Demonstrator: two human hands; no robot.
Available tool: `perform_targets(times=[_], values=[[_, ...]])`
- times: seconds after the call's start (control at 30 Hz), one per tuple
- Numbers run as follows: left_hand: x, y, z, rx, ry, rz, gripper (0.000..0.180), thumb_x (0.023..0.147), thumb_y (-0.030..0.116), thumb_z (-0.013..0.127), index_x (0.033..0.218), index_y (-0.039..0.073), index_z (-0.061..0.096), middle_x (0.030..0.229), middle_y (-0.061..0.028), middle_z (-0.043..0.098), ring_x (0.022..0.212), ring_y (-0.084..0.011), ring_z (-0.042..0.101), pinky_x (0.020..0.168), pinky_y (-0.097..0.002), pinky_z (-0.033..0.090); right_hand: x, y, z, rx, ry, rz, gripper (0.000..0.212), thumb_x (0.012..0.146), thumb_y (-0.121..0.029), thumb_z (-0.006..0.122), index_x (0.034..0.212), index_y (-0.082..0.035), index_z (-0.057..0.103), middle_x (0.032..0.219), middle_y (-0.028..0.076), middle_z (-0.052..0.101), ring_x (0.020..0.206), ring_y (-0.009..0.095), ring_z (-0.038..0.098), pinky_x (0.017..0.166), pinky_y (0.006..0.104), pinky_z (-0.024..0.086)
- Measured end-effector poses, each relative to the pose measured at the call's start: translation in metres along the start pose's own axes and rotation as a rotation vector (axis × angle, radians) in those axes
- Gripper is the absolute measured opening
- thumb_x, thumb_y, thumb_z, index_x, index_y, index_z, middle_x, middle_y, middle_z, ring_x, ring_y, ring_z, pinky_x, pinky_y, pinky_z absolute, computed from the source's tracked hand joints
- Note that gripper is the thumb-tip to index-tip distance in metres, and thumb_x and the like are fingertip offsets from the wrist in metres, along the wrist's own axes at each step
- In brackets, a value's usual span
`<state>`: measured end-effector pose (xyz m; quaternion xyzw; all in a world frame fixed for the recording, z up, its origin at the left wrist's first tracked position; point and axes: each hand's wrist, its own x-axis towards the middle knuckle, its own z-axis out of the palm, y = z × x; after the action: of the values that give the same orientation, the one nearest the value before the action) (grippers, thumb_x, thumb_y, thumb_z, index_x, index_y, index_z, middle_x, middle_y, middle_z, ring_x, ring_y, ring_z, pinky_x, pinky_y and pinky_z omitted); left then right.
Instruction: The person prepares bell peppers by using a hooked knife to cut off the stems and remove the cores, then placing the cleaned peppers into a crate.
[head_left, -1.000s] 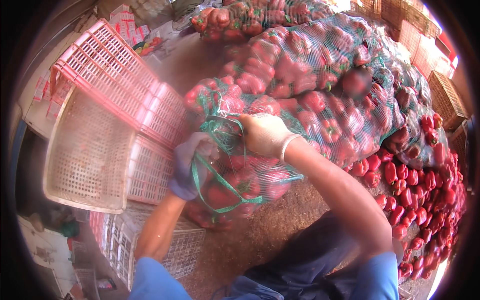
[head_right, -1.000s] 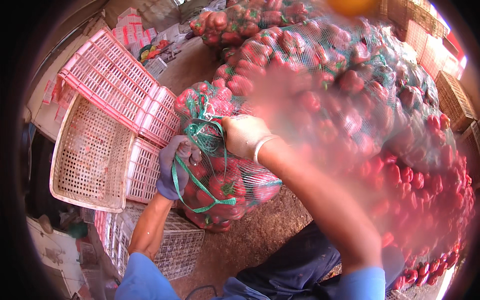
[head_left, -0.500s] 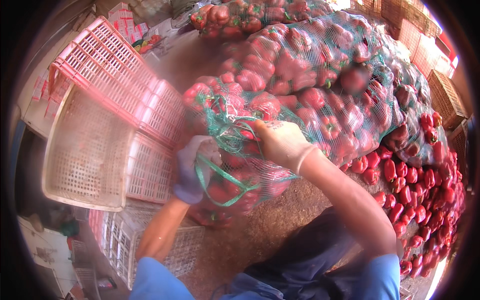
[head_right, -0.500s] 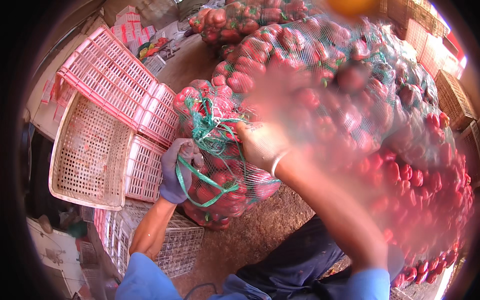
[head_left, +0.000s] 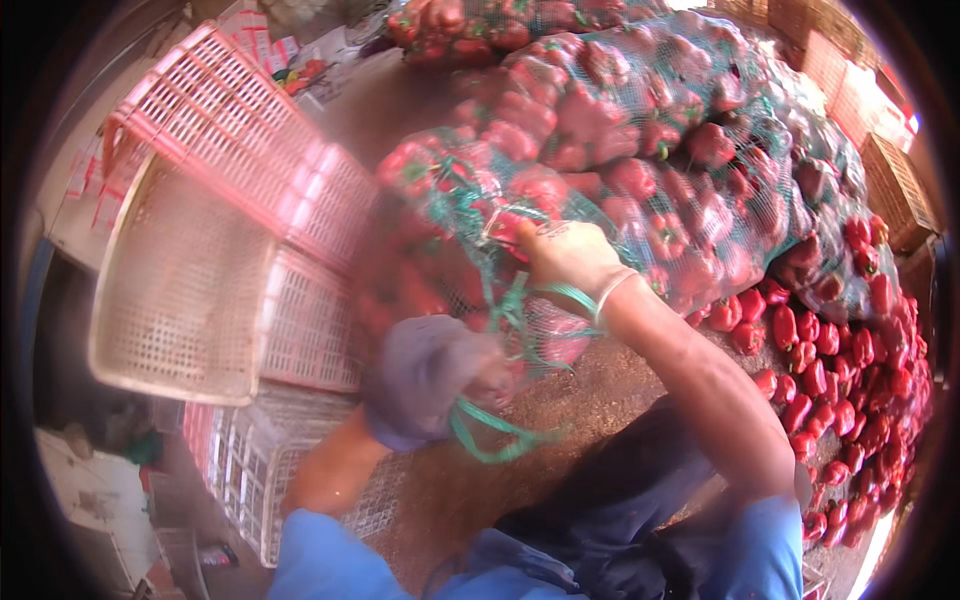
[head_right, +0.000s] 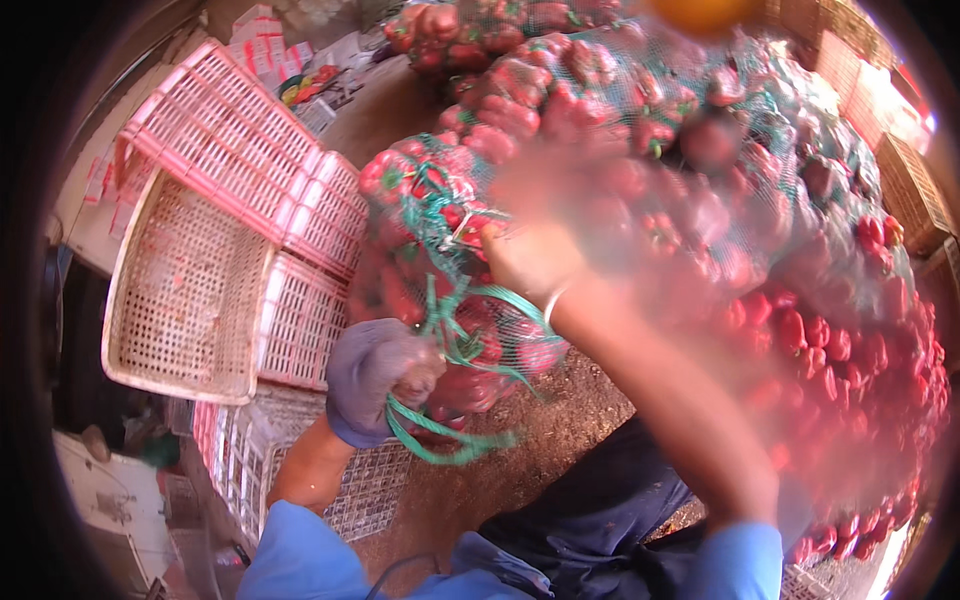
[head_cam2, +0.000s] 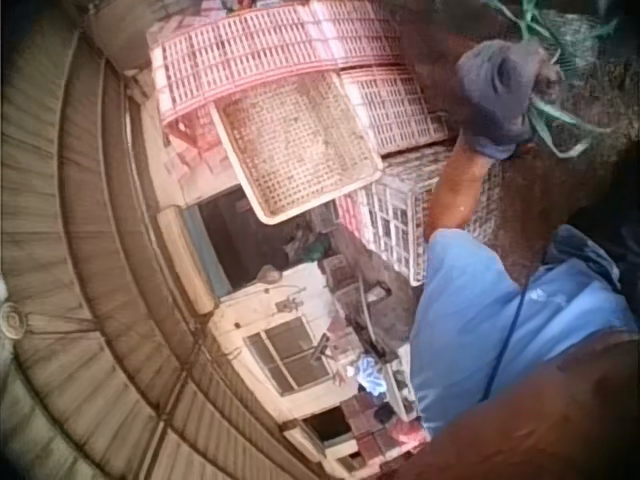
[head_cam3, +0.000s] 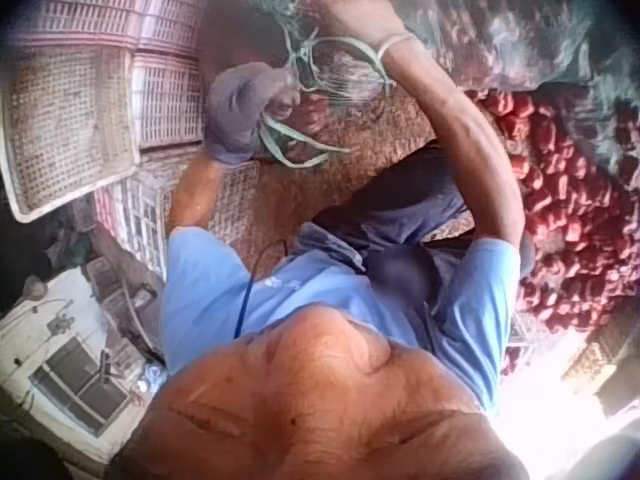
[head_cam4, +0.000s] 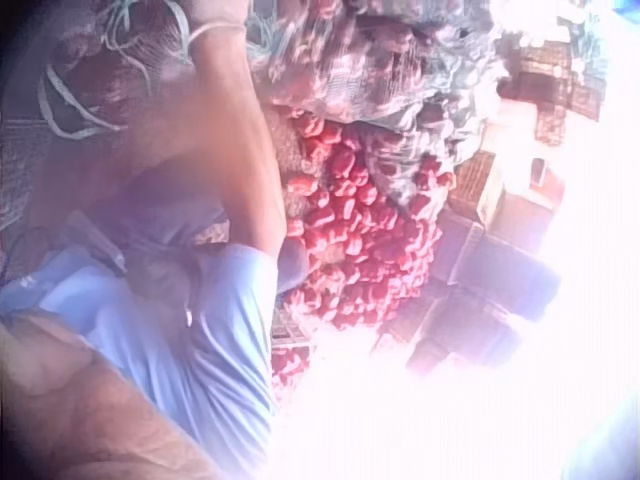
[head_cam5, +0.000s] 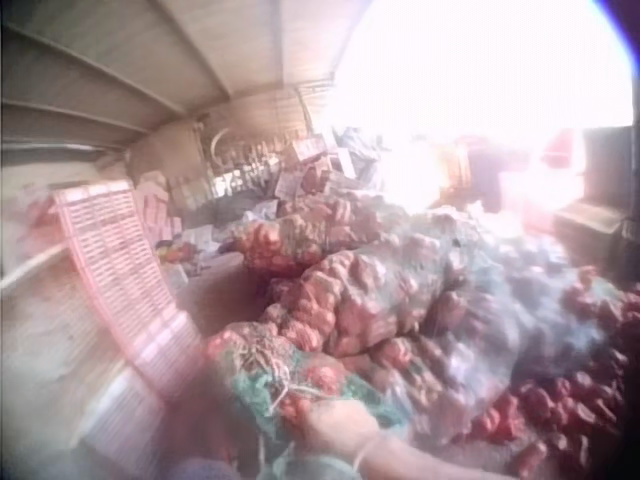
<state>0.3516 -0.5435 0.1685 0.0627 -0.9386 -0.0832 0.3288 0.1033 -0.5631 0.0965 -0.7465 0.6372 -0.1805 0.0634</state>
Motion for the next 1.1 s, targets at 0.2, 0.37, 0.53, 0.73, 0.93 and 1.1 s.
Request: perform_targets(times=[0.2, 0.37, 0.53, 0.73, 0.93, 1.1], values=[[-0.024, 0.019, -0.034, -0.536, 0.445, -0.683, 0.037, 0.115, 0.042, 0.053, 0.102, 0.008, 0.059, 0.072, -0.0031, 0.058, 0.056, -0.0111, 0.054, 0.052, -0.0269, 0.047, -0.041, 0.012, -0.020, 0.310, 0.202, 0.213, 0.022, 0.097, -0.026, 0.073, 0.101, -0.005, 0.066, 0.087, 0.021, 0.074, 0.088, 0.045, 0.072, 0.077, 0.0532, 0.055], [-0.045, 0.036, -0.082, -0.474, 0.709, -0.677, 0.039, 0.112, 0.049, 0.055, 0.103, 0.011, 0.057, 0.072, -0.0026, 0.054, 0.057, -0.0107, 0.051, 0.049, -0.0252, 0.040, -0.078, 0.019, -0.030, 0.829, 0.305, 0.366, 0.018, 0.099, -0.020, 0.073, 0.109, -0.004, 0.072, 0.081, 0.002, 0.068, 0.060, 0.008, 0.056, 0.054, 0.0315, 0.049], [-0.057, 0.018, -0.089, -0.652, 0.889, -1.011, 0.030, 0.115, 0.039, 0.051, 0.114, 0.011, 0.062, 0.090, -0.0035, 0.068, 0.074, -0.0137, 0.061, 0.065, -0.0275, 0.045, -0.073, 0.027, -0.013, 0.864, 0.453, 0.379, 0.030, 0.101, -0.023, 0.074, 0.125, -0.005, 0.073, 0.089, -0.001, 0.071, 0.060, 0.006, 0.054, 0.052, 0.0266, 0.048], [-0.108, 0.013, -0.033, -0.782, 0.604, -1.135, 0.029, 0.115, 0.039, 0.052, 0.113, 0.012, 0.062, 0.096, -0.0084, 0.075, 0.078, -0.0181, 0.072, 0.064, -0.0284, 0.053, -0.019, 0.024, -0.004, 0.882, 0.336, 0.413, 0.043, 0.100, -0.031, 0.076, 0.133, -0.004, 0.070, 0.084, 0.000, 0.070, 0.057, 0.007, 0.056, 0.049, 0.0282, 0.046], [-0.121, 0.016, -0.024, -0.803, 0.498, -1.147, 0.037, 0.113, 0.047, 0.057, 0.111, 0.011, 0.064, 0.095, -0.0092, 0.075, 0.072, -0.0181, 0.072, 0.060, -0.0276, 0.056, -0.029, -0.017, -0.014, 1.268, 0.060, 0.391, 0.033, 0.098, -0.034, 0.080, 0.115, -0.006, 0.077, 0.078, -0.002, 0.068, 0.050, 0.006, 0.054, 0.044, 0.0262, 0.042], [-0.093, -0.013, -0.009, -0.976, 0.350, -1.179, 0.038, 0.110, 0.047, 0.061, 0.111, 0.009, 0.066, 0.091, -0.0083, 0.073, 0.071, -0.0172, 0.071, 0.050, -0.0231, 0.052, -0.073, -0.045, 0.030, 1.072, 0.064, 0.154, 0.022, 0.100, -0.024, 0.076, 0.113, -0.005, 0.078, 0.078, -0.002, 0.068, 0.056, 0.007, 0.059, 0.046, 0.0261, 0.047]])
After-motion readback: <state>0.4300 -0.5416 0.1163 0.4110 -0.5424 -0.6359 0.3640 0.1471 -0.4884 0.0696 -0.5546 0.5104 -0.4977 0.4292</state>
